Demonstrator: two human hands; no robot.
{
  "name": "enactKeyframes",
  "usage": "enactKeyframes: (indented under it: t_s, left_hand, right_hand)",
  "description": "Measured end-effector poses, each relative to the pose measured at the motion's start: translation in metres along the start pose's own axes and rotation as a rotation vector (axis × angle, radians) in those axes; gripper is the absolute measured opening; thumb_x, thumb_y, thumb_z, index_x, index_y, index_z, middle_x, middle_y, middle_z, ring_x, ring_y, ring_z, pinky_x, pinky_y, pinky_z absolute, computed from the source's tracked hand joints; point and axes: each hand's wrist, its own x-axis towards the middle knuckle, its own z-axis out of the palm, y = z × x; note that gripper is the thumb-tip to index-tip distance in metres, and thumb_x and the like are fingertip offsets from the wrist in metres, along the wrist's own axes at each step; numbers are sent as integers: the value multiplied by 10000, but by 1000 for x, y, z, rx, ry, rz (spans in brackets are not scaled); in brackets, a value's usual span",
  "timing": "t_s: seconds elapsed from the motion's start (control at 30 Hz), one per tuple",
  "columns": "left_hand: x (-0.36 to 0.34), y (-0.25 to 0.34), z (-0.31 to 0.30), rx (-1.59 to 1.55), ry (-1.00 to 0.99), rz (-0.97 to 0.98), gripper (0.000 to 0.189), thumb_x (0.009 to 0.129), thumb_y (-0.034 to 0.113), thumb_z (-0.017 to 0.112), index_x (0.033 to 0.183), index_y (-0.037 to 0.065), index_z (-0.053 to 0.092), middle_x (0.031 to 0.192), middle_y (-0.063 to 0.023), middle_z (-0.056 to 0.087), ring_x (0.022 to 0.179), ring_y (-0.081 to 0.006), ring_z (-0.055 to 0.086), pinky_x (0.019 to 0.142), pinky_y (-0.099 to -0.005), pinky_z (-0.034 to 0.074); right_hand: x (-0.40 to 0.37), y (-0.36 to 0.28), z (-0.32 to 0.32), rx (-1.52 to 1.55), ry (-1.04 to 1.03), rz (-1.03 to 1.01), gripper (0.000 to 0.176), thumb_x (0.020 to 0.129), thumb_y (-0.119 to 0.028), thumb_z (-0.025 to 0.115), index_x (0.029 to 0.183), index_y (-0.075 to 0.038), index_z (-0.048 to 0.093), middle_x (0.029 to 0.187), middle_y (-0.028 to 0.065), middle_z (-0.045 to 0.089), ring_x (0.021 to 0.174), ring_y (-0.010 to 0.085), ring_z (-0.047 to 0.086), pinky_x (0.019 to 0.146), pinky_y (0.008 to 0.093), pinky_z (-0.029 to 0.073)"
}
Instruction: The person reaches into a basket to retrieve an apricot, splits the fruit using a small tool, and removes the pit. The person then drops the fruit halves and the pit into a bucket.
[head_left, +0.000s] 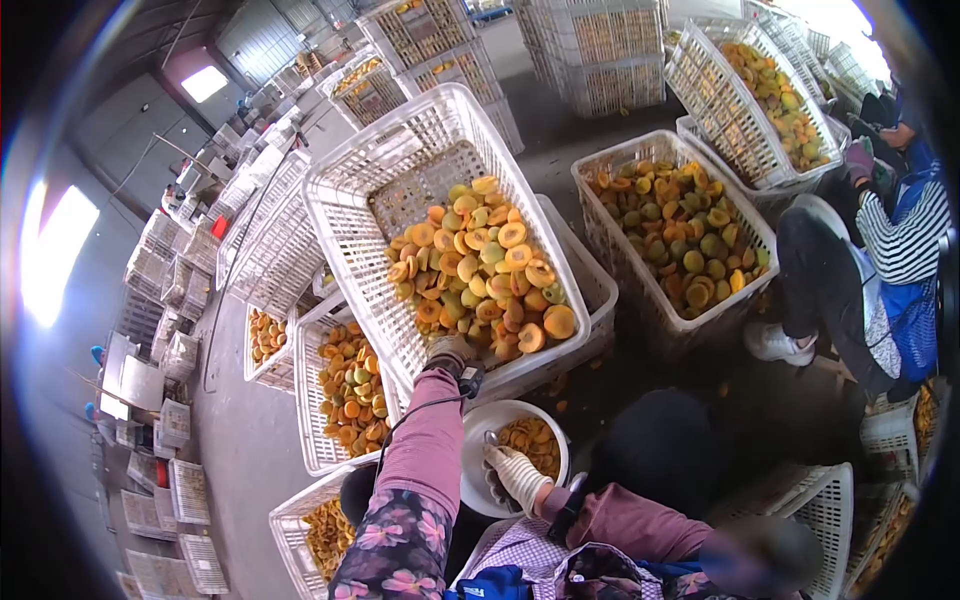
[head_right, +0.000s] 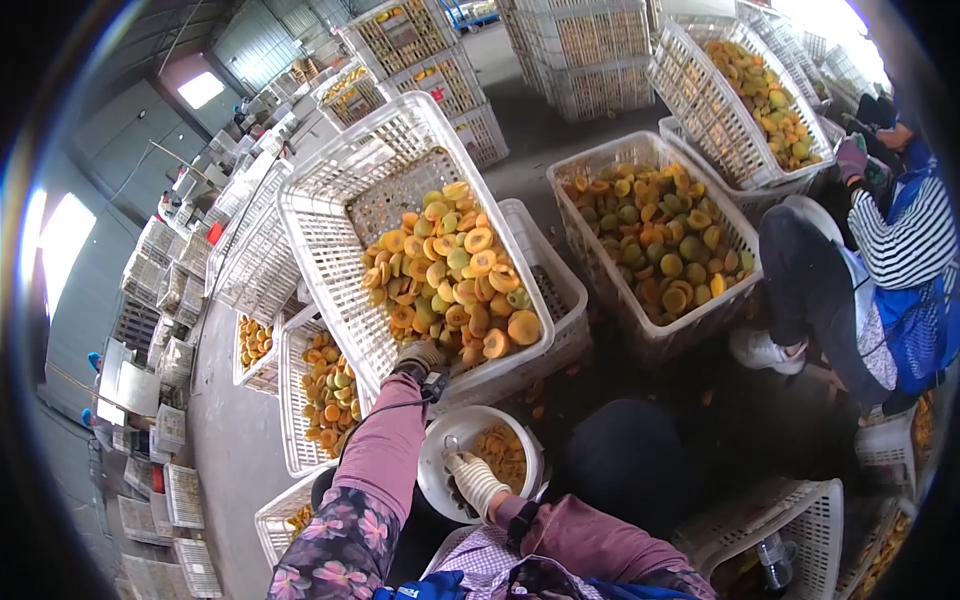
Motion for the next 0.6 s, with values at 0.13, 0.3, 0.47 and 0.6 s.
enactKeyframes:
  t_s: [0.13, 0.3, 0.47, 0.6]
  left_hand:
    - [-3, -20, 16, -175, 36, 73, 660, 724, 292, 617, 1299, 57, 394, 1150, -208, 560, 1097, -289, 540, 907, -346, 438]
    - [-146, 16, 24, -1679, 41, 753, 275, 897, 190, 491, 1130, 53, 439, 916, -78, 555, 855, -170, 536, 764, -283, 464]
    - [-183, 14, 107, -1593, 306, 636, 385, 973, 275, 346, 1253, 18, 410, 1158, -110, 535, 1075, -196, 510, 937, -315, 411]
    - [-181, 10, 137, -1992, 240, 473, 374, 977, 248, 322, 1249, 15, 432, 1165, -106, 535, 1080, -199, 514, 943, -315, 407]
  right_hand:
    - [3, -10, -8, 14, 25, -38, 328, 878, -424, 508, 767, -118, 544, 606, 15, 517, 435, 129, 456, 376, 283, 365]
    - [14, -16, -11, -107, 147, -504, 343, 890, -430, 480, 874, -93, 545, 632, 26, 508, 493, 146, 471, 450, 288, 385]
    - [29, -1, -12, -621, 251, -810, 482, 892, -436, 445, 1081, -1, 525, 802, 225, 615, 766, 395, 595, 692, 420, 472]
    - [-10, -11, -3, -971, 212, -580, 547, 891, -447, 397, 1157, 22, 491, 932, 295, 592, 921, 434, 557, 783, 455, 446]
